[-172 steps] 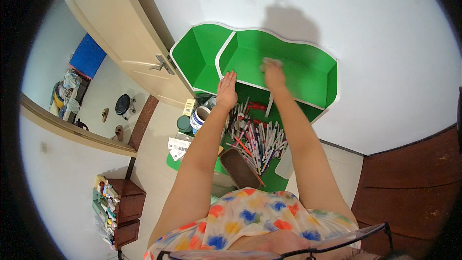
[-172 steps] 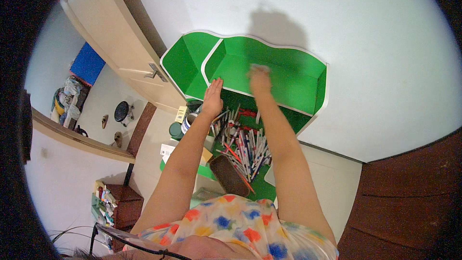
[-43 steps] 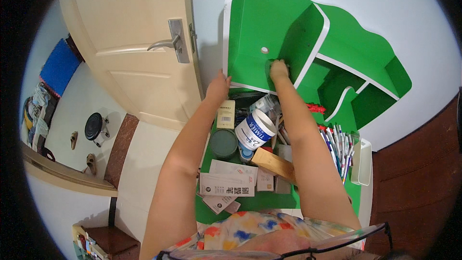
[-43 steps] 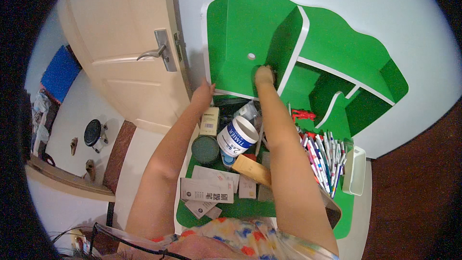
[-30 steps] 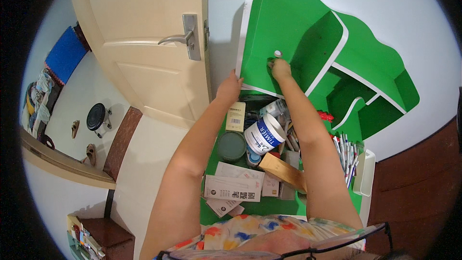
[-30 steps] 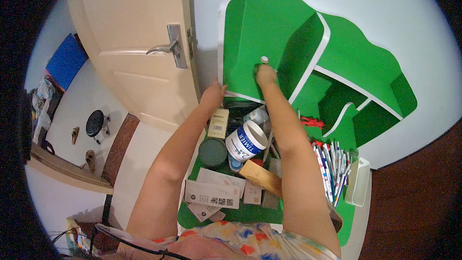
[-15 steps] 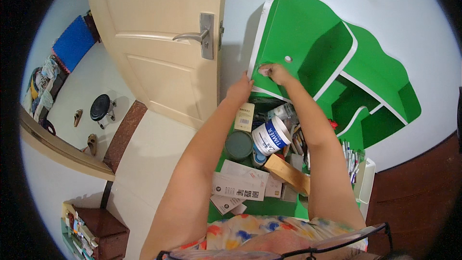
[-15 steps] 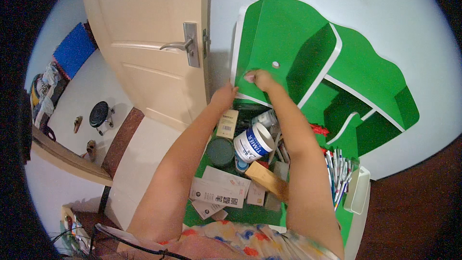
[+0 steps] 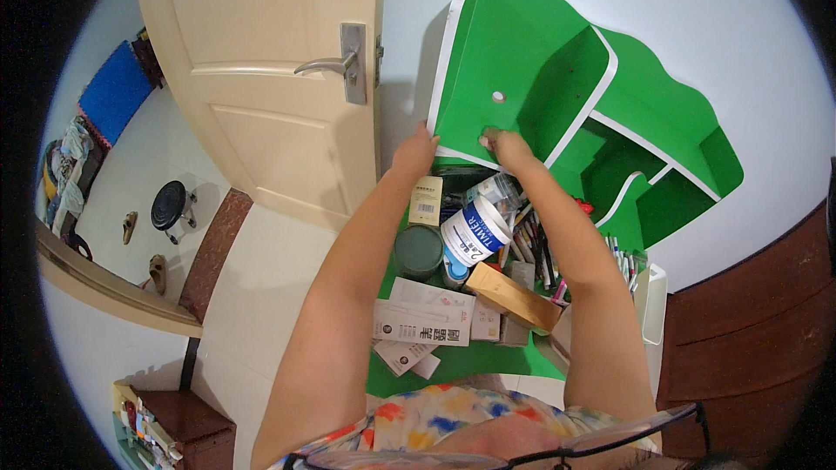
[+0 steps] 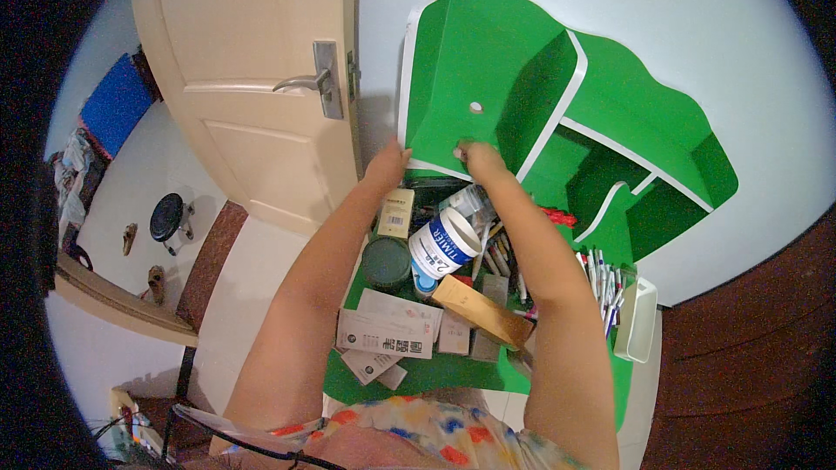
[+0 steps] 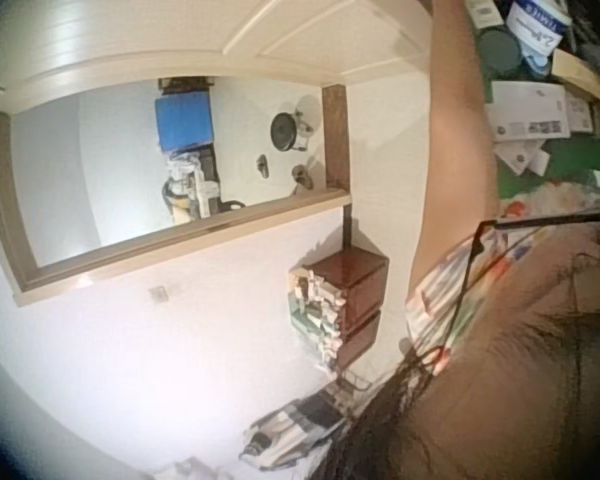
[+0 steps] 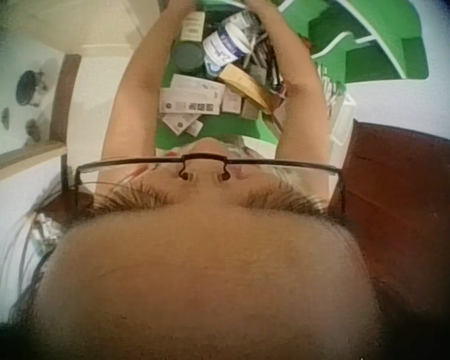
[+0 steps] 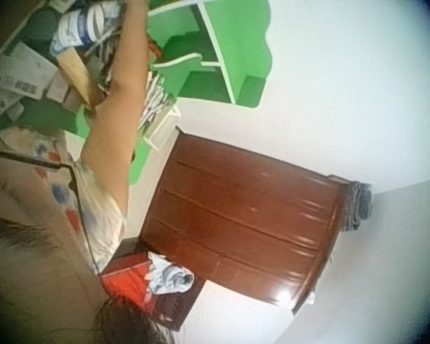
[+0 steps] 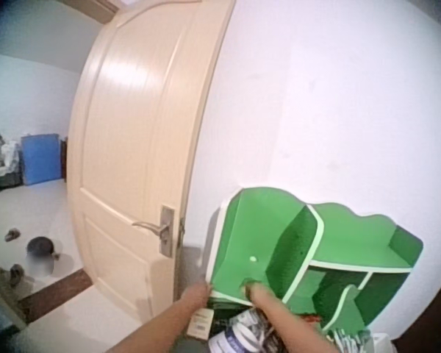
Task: The person wipes the surface of a green desk with a small piece of paper, then collects scattered pens and markers one at a time and places them into a small rectangular container.
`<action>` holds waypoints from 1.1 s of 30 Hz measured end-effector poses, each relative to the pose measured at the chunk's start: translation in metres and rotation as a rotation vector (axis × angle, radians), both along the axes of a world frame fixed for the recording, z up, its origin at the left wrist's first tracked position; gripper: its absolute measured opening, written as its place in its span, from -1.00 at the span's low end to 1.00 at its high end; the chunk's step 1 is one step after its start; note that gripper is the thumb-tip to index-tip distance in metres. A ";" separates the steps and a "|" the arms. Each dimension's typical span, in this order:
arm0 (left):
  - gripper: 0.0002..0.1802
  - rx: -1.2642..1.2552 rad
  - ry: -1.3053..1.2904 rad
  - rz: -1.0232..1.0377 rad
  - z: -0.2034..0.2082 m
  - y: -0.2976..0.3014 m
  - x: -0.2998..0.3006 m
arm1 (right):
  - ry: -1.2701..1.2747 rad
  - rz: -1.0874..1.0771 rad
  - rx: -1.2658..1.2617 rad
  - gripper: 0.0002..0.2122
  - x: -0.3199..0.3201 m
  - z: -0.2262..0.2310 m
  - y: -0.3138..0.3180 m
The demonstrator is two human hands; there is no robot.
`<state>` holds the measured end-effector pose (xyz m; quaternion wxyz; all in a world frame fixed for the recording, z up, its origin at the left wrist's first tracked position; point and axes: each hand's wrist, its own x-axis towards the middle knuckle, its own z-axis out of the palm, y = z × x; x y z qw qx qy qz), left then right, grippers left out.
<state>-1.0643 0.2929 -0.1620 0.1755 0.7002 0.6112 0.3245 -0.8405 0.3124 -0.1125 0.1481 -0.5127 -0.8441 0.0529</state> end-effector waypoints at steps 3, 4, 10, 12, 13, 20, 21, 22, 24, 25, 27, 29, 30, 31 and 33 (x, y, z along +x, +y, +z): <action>-0.45 -0.030 0.024 0.028 0.002 -0.002 0.002 | 0.045 -0.044 0.069 -0.80 -0.014 -0.008 0.017; -0.45 -0.037 0.033 0.027 0.000 -0.004 0.000 | 0.132 -0.026 0.106 -0.86 -0.021 -0.014 0.022; -0.42 -0.061 -0.006 0.004 0.003 -0.007 0.003 | 0.148 0.187 0.171 -0.76 -0.071 -0.035 0.014; -0.41 -0.062 0.057 0.048 -0.002 -0.003 -0.010 | 0.147 0.214 0.169 -0.76 -0.081 -0.024 -0.004; -0.41 -0.059 0.055 0.043 0.001 -0.003 -0.008 | 0.134 0.219 0.174 -0.76 -0.077 -0.020 -0.009; -0.47 0.027 0.036 0.029 -0.005 0.005 0.000 | -0.114 -0.270 0.097 -0.79 0.017 -0.015 0.016; -0.48 0.071 0.024 0.032 -0.005 0.006 0.003 | -0.205 -0.347 0.093 -0.80 0.025 -0.016 0.019; -0.48 0.062 0.024 0.023 -0.003 0.003 0.006 | -0.208 -0.355 0.084 -0.80 0.025 -0.019 0.014; -0.48 -0.119 -0.002 0.006 0.012 -0.005 0.008 | -0.391 -0.432 0.023 -0.81 0.019 -0.013 0.003; -0.48 -0.120 -0.002 0.004 0.014 -0.008 0.007 | -0.392 -0.434 0.021 -0.81 0.020 -0.010 -0.001; -0.48 -0.180 0.029 0.020 0.018 -0.010 0.006 | -0.370 -0.361 0.038 -0.83 0.021 -0.005 -0.010; -0.49 -0.152 0.018 0.030 0.014 -0.008 0.003 | -0.303 -0.319 0.066 -0.85 0.019 -0.002 -0.019; -0.50 -0.124 0.010 0.045 0.011 -0.008 0.001 | -0.233 -0.271 0.096 -0.87 0.016 -0.001 -0.023; -0.50 -0.126 0.005 0.040 0.010 -0.007 0.002 | -0.238 -0.275 0.094 -0.87 0.014 -0.001 -0.026; -0.52 -0.093 -0.006 0.039 0.008 -0.007 0.002 | 0.075 -0.102 0.140 -0.90 0.002 -0.004 -0.029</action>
